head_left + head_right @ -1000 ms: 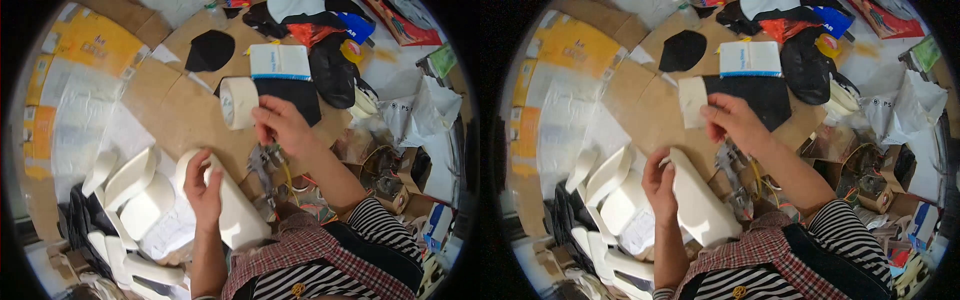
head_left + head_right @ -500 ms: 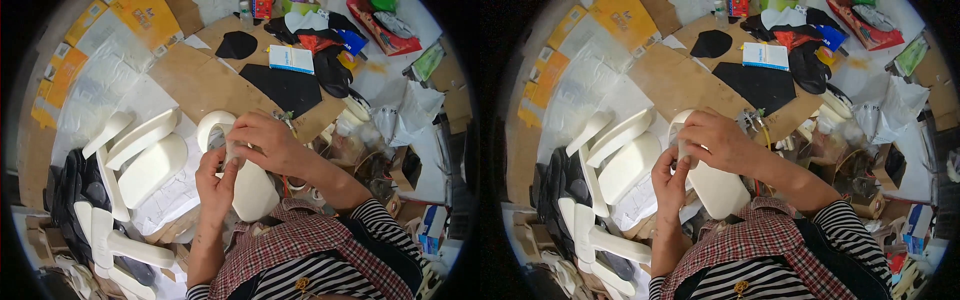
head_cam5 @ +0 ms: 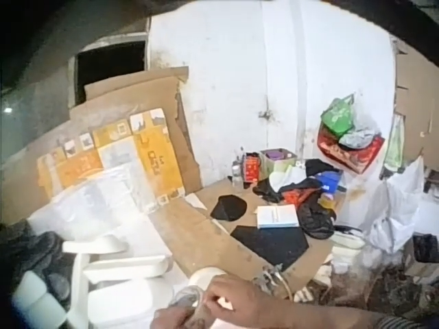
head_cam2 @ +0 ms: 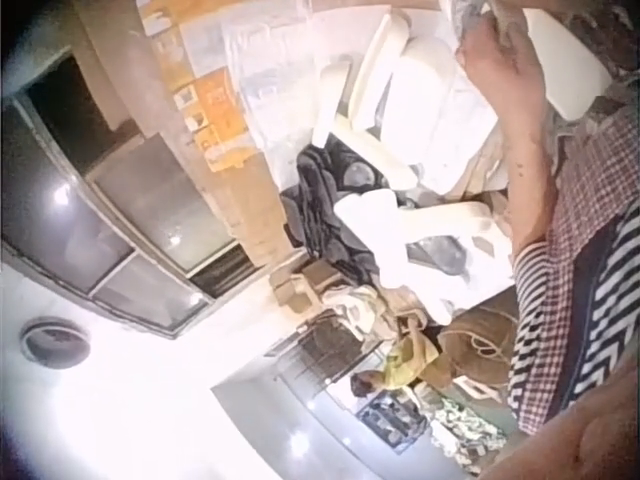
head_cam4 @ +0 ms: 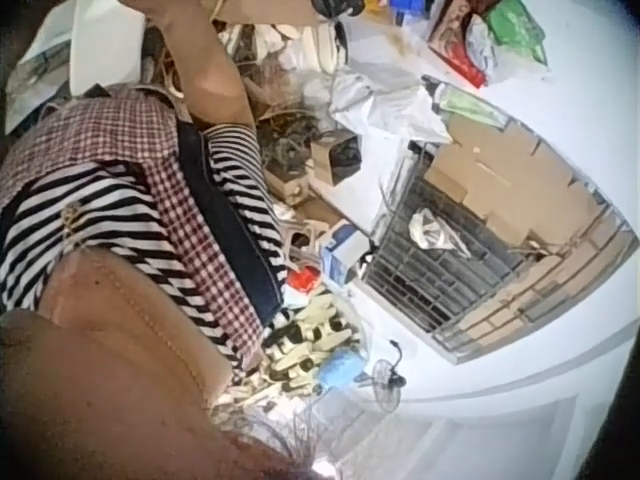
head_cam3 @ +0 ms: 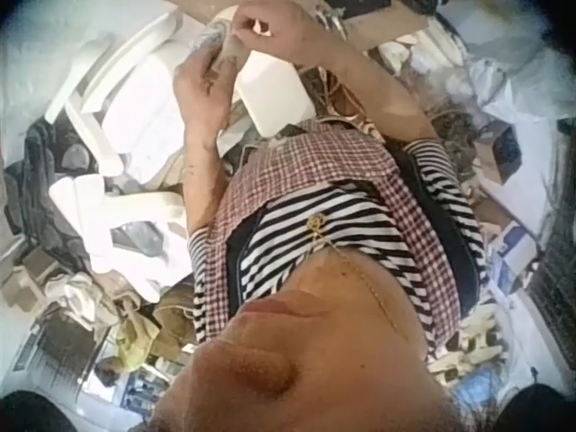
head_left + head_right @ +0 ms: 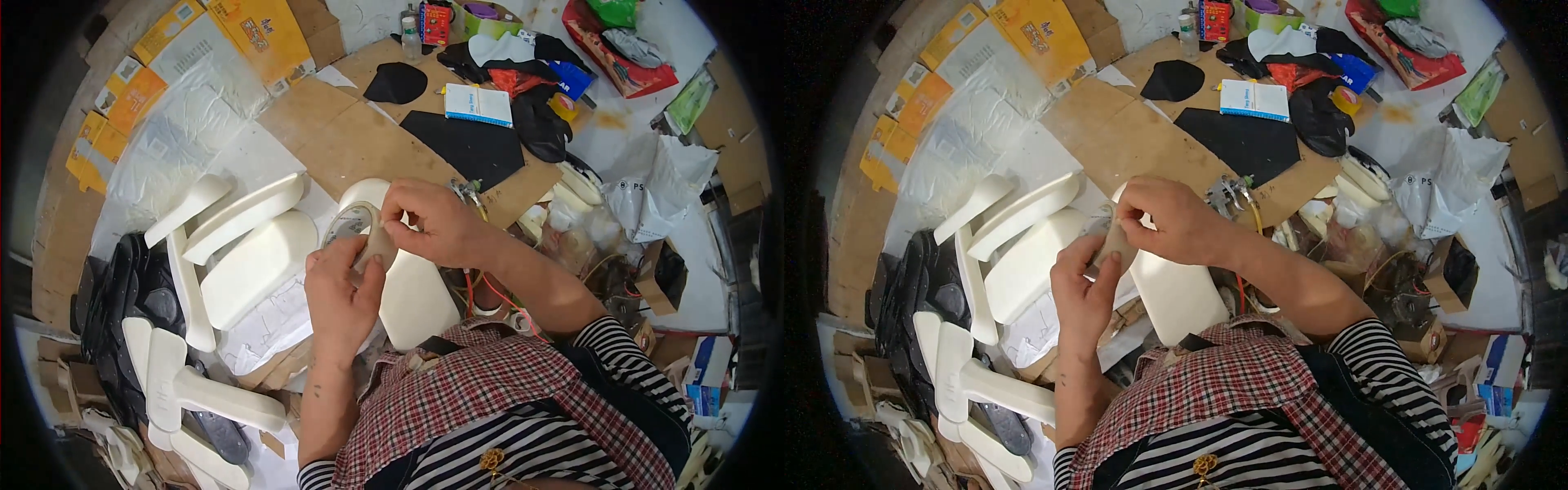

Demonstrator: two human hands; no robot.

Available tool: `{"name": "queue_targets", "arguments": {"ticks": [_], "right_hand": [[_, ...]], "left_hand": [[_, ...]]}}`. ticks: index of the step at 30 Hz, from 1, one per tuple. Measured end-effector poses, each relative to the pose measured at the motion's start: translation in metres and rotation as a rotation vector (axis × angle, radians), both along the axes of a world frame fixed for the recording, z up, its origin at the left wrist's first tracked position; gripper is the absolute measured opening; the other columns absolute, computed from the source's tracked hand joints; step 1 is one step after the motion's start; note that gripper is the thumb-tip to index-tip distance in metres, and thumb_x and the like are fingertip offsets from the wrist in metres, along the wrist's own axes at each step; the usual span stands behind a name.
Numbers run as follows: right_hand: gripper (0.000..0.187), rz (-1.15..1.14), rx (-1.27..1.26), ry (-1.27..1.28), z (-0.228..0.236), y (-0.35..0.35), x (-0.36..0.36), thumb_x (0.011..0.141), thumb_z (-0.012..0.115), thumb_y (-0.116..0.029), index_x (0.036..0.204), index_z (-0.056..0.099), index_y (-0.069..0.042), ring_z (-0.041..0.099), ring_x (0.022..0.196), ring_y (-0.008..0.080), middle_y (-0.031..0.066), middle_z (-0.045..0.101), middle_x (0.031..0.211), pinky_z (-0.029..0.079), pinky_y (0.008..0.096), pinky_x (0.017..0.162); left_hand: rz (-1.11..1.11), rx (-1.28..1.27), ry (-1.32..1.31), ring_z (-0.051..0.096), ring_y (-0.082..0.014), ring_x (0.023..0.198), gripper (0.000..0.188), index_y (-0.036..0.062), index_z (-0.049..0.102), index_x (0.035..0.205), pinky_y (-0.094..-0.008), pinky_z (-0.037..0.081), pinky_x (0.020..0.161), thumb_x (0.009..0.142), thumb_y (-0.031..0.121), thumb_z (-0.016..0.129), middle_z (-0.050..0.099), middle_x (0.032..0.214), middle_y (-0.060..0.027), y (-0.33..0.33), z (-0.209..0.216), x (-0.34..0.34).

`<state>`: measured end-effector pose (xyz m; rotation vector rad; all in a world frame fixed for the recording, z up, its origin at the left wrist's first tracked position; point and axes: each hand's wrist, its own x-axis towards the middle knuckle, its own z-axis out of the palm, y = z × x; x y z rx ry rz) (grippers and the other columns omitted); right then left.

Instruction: Fitting foam pads onto plastic bases and securing them with adhesive tape.

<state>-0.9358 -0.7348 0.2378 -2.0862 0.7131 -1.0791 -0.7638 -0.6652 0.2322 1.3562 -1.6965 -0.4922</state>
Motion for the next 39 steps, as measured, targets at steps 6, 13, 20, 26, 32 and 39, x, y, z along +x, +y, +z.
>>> {"name": "queue_targets", "arguments": {"ticks": [6, 13, 20, 26, 32, 39], "right_hand": [[0.003, 0.082, 0.351, -0.136, -0.011, -0.005, -0.003, 0.084, 0.055, -0.003, 0.085, 0.054, -0.001, 0.052, 0.071, 0.0068, 0.0008, 0.054, 0.08, 0.045, 0.0211, 0.062], [0.006, 0.072, 0.521, -0.253, -0.024, -0.007, 0.001, 0.085, 0.056, -0.004, 0.089, 0.057, 0.0, 0.054, 0.076, 0.0062, 0.002, 0.058, 0.085, 0.045, 0.02, 0.067], [0.014, 0.135, 0.661, -0.388, -0.02, -0.005, 0.0, 0.084, 0.058, -0.004, 0.097, 0.059, 0.001, 0.055, 0.081, 0.0072, 0.0034, 0.059, 0.088, 0.047, 0.0203, 0.07], [0.014, -0.006, 0.404, -0.066, -0.02, -0.004, 0.003, 0.084, 0.061, -0.005, 0.096, 0.06, 0.002, 0.055, 0.081, 0.008, 0.0031, 0.059, 0.089, 0.049, 0.0224, 0.073], [0.006, -0.077, 0.246, -0.028, -0.03, -0.001, 0.001, 0.08, 0.06, 0.001, 0.086, 0.058, 0.002, 0.054, 0.074, 0.0106, 0.0055, 0.057, 0.083, 0.047, 0.0233, 0.066], [0.009, -0.036, -0.102, -0.154, -0.043, -0.004, 0.0, 0.076, 0.058, 0.006, 0.082, 0.055, 0.001, 0.054, 0.07, 0.0147, 0.0075, 0.056, 0.081, 0.045, 0.026, 0.062]], "left_hand": [[-0.037, 0.229, 0.301, 0.055, -0.0174, 0.066, 0.02, -0.0027, 0.064, 0.093, -0.028, 0.043, 0.059, 0.076, 0.007, 0.061, 0.063, 0.079, -0.0113, 0.0, 0.002, 0.006], [0.06, 0.149, 0.2, 0.053, -0.0178, 0.062, 0.018, -0.0012, 0.063, 0.091, -0.0296, 0.04, 0.065, 0.076, 0.008, 0.062, 0.061, 0.077, -0.0107, 0.002, -0.005, 0.001], [0.104, -0.217, -0.279, 0.054, -0.0262, 0.066, 0.023, 0.0015, 0.06, 0.094, -0.0358, 0.036, 0.074, 0.072, 0.008, 0.062, 0.059, 0.074, -0.0094, 0.002, -0.004, -0.006], [0.11, -0.202, -0.394, 0.055, -0.025, 0.07, 0.025, 0.0014, 0.061, 0.095, -0.0383, 0.034, 0.074, 0.071, 0.006, 0.061, 0.057, 0.071, -0.0082, 0.006, -0.004, -0.013], [0.099, -0.168, -0.396, 0.055, -0.0251, 0.069, 0.023, 0.0012, 0.061, 0.094, -0.038, 0.034, 0.072, 0.071, 0.007, 0.061, 0.058, 0.073, -0.0083, 0.009, -0.007, -0.02], [0.1, -0.125, -0.356, 0.056, -0.0261, 0.069, 0.02, 0.0009, 0.061, 0.092, -0.0376, 0.034, 0.07, 0.073, 0.008, 0.059, 0.059, 0.074, -0.0096, 0.01, -0.005, -0.027]]}}
